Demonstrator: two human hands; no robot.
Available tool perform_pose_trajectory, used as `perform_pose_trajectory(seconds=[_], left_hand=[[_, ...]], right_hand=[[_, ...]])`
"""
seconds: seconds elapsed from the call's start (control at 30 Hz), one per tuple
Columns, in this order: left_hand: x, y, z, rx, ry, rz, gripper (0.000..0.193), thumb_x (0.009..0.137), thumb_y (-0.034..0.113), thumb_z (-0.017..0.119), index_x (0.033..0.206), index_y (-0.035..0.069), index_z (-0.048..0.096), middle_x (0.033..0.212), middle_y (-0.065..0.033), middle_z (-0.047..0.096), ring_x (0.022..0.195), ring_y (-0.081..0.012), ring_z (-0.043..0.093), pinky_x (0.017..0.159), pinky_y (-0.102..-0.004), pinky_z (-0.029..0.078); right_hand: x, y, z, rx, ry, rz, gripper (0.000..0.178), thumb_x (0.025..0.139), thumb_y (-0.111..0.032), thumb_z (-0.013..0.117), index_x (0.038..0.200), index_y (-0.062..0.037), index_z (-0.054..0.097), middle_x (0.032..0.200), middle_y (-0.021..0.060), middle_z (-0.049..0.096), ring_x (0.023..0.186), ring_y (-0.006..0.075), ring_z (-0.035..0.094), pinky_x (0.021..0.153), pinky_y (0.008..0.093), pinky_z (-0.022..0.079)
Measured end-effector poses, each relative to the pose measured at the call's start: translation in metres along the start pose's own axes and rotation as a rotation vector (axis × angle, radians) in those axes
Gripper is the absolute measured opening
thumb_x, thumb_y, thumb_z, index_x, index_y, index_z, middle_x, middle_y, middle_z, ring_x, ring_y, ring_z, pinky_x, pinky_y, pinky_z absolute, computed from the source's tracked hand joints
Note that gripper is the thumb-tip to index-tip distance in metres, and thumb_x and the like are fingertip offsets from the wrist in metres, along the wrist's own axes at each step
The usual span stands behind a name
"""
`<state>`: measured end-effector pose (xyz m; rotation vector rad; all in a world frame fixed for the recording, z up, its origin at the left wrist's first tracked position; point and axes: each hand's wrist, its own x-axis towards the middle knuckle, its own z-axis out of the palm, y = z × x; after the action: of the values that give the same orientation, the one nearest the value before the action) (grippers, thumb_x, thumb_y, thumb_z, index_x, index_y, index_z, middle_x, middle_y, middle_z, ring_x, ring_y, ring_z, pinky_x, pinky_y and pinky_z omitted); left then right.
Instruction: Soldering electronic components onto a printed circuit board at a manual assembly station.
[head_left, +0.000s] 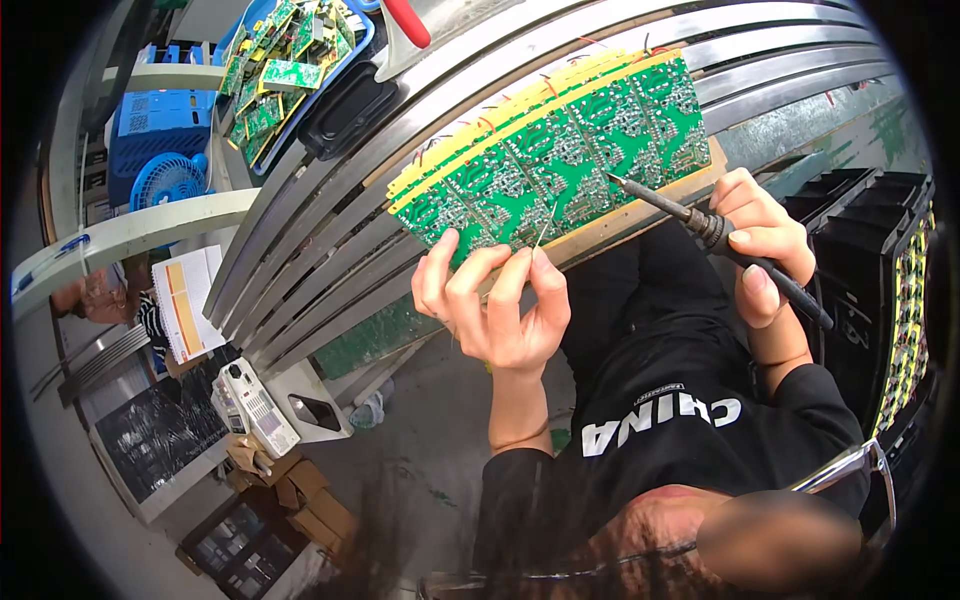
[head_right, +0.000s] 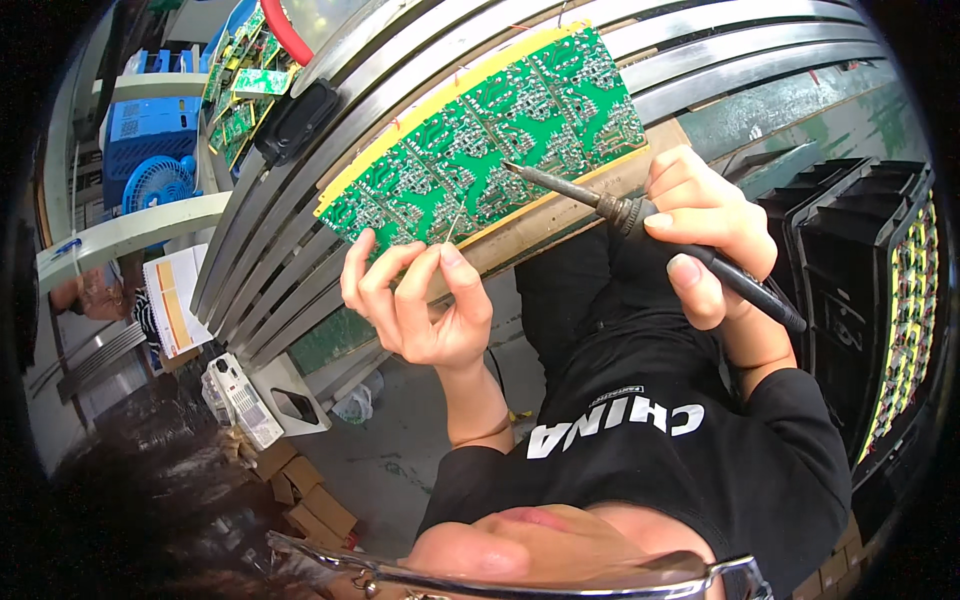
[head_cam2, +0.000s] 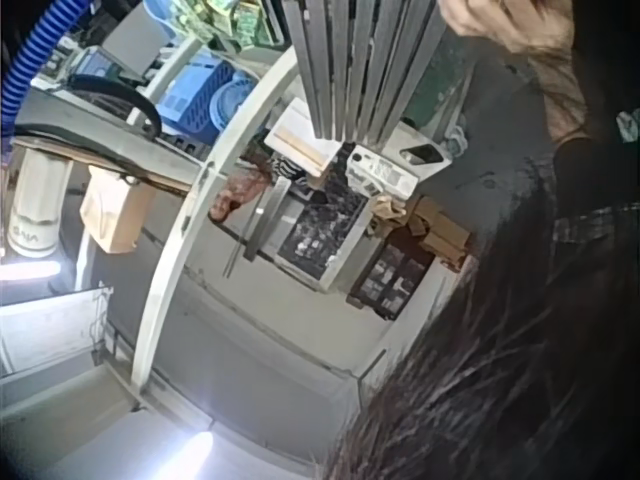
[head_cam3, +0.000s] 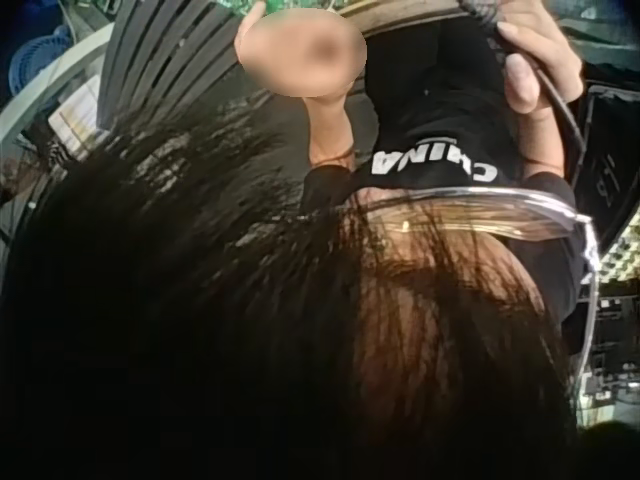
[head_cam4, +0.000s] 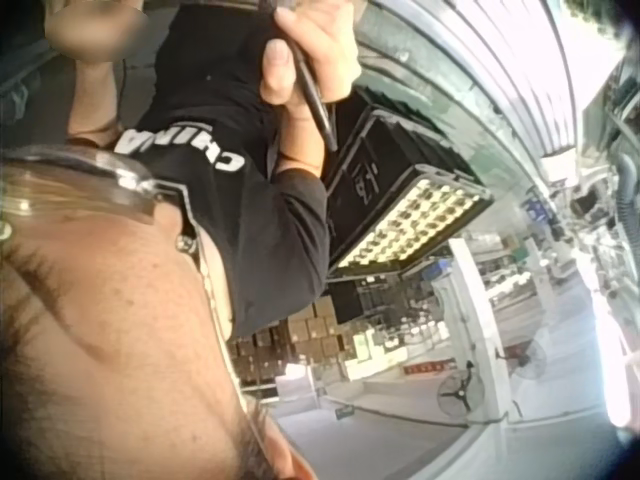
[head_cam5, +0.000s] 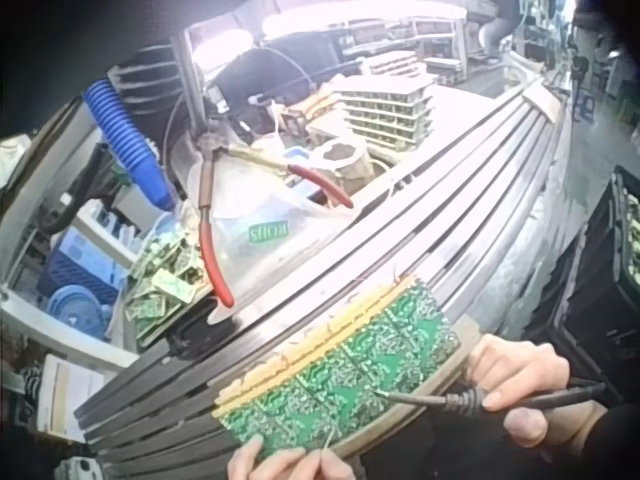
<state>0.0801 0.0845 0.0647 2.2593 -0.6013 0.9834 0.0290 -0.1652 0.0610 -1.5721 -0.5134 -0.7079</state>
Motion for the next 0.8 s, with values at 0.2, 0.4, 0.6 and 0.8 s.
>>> perform_pose_trajectory(seconds=[0.2, 0.4, 0.6, 0.8], left_hand=[[-0.002, 0.007, 0.006, 0.06, 0.025, -0.028, 0.014, 0.081, 0.006, 0.074, 0.09, 0.014, 0.067, 0.1, -0.0012, 0.065, 0.115, -0.0342, 0.062, 0.1, -0.0503, 0.046], [-0.002, 0.01, 0.004, 0.075, 0.027, -0.047, 0.014, 0.081, 0.005, 0.074, 0.089, 0.014, 0.067, 0.101, -0.0022, 0.065, 0.115, -0.0349, 0.063, 0.099, -0.0496, 0.048], [0.003, 0.006, 0.003, 0.052, 0.042, -0.045, 0.014, 0.08, 0.004, 0.074, 0.09, 0.012, 0.068, 0.1, -0.0034, 0.066, 0.113, -0.035, 0.064, 0.097, -0.0485, 0.05], [0.011, -0.001, -0.002, 0.011, 0.06, -0.048, 0.016, 0.078, 0.001, 0.073, 0.091, 0.011, 0.069, 0.099, -0.0042, 0.067, 0.111, -0.0351, 0.065, 0.097, -0.0472, 0.05]], right_hand=[[0.009, 0.002, -0.012, 0.048, -0.03, 0.016, 0.024, 0.086, -0.016, 0.062, 0.103, -0.0005, 0.068, 0.083, 0.014, 0.062, 0.073, 0.0277, 0.051, 0.076, 0.0459, 0.047], [0.015, 0.005, -0.017, 0.039, -0.087, -0.003, 0.024, 0.086, -0.017, 0.062, 0.103, -0.001, 0.068, 0.081, 0.0127, 0.062, 0.07, 0.026, 0.051, 0.076, 0.0452, 0.047], [0.022, 0.004, 0.001, -0.018, -0.115, -0.033, 0.024, 0.085, -0.015, 0.063, 0.102, 0.0002, 0.068, 0.078, 0.0119, 0.061, 0.066, 0.0247, 0.052, 0.075, 0.045, 0.048], [0.024, 0.0, 0.026, -0.046, -0.113, -0.032, 0.023, 0.085, -0.014, 0.062, 0.101, 0.0021, 0.068, 0.078, 0.0124, 0.062, 0.066, 0.0255, 0.053, 0.079, 0.0478, 0.051]])
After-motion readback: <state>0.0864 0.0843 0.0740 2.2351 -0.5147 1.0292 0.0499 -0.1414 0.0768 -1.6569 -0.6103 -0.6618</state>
